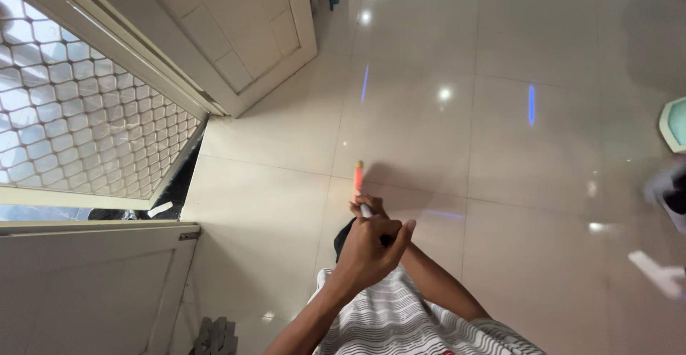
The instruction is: The person sweeps the tiled floor using a broom, pushing debris toward and through an open doorway.
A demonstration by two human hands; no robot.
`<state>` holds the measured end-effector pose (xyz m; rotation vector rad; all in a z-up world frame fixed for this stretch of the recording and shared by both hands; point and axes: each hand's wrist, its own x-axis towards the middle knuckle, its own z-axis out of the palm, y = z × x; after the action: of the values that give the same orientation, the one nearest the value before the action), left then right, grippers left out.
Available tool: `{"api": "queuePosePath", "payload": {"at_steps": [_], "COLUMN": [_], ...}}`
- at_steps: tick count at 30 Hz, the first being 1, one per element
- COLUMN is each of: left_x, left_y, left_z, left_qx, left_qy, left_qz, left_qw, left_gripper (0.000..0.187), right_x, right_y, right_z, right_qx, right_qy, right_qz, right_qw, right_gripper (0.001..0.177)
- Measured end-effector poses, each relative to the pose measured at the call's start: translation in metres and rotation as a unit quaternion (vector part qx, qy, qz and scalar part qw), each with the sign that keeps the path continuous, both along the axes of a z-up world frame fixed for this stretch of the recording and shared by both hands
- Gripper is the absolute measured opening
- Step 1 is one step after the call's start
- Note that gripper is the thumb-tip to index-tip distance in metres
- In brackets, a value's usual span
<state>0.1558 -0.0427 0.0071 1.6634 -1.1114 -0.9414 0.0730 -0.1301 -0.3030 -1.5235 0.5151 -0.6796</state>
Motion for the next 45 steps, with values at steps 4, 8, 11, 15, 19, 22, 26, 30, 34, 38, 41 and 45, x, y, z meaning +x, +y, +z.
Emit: {"api": "queuePosePath", "payload": {"at_steps": [4,8,11,15,19,22,26,30,34,38,41,45], "left_x": [0.017,0.028,0.04,0.053,0.069,0.082,0.089,0.087,0.081,0.077,0.073,0.078], "left_y": [-0.014,-0.027,-0.04,-0.058,-0.076,-0.088,-0.099,-0.106,-0.108,-0.105,-0.099,-0.096], "left_z": [0.006,0.006,0.01,0.013,0.018,0.016,0.003,-0.018,-0.039,-0.062,-0.071,-0.059], "left_qx": [-0.059,-0.086,-0.092,-0.178,-0.133,-0.116,-0.039,-0.08,-0.028,-0.005,-0.036,-0.073], "left_qy": [-0.043,-0.05,-0.033,-0.033,0.02,0.049,0.126,0.115,0.097,0.081,0.066,0.016], "left_qz": [0.002,-0.069,-0.119,-0.115,-0.093,-0.078,-0.04,-0.035,-0.036,-0.042,-0.042,-0.038], "left_qw": [0.997,0.993,0.988,0.977,0.987,0.989,0.99,0.99,0.994,0.996,0.996,0.996], "left_gripper": [0.047,0.047,0.044,0.039,0.044,0.044,0.037,0.038,0.03,0.028,0.031,0.033], "right_x": [0.061,0.102,0.102,0.095,0.077,0.04,0.016,-0.023,-0.049,-0.053,-0.043,-0.012], "right_y": [-0.017,-0.029,-0.046,-0.064,-0.089,-0.101,-0.137,-0.142,-0.141,-0.137,-0.129,-0.126], "right_z": [-0.015,-0.045,-0.053,-0.043,0.011,0.02,-0.038,-0.06,-0.061,-0.061,-0.065,-0.069], "right_qx": [-0.189,-0.235,-0.125,-0.09,-0.016,0.161,0.039,0.055,-0.04,-0.012,-0.063,0.023], "right_qy": [-0.002,0.079,0.086,0.065,0.033,-0.037,0.234,0.336,0.348,0.458,0.455,0.324], "right_qz": [-0.032,-0.085,-0.014,-0.017,-0.011,-0.018,0.061,-0.039,-0.087,-0.08,-0.082,-0.077], "right_qw": [0.981,0.965,0.988,0.994,0.999,0.986,0.969,0.94,0.933,0.885,0.885,0.943], "right_gripper": [0.022,0.031,0.032,0.029,0.009,0.009,0.022,0.02,0.024,0.028,0.019,0.021]}}
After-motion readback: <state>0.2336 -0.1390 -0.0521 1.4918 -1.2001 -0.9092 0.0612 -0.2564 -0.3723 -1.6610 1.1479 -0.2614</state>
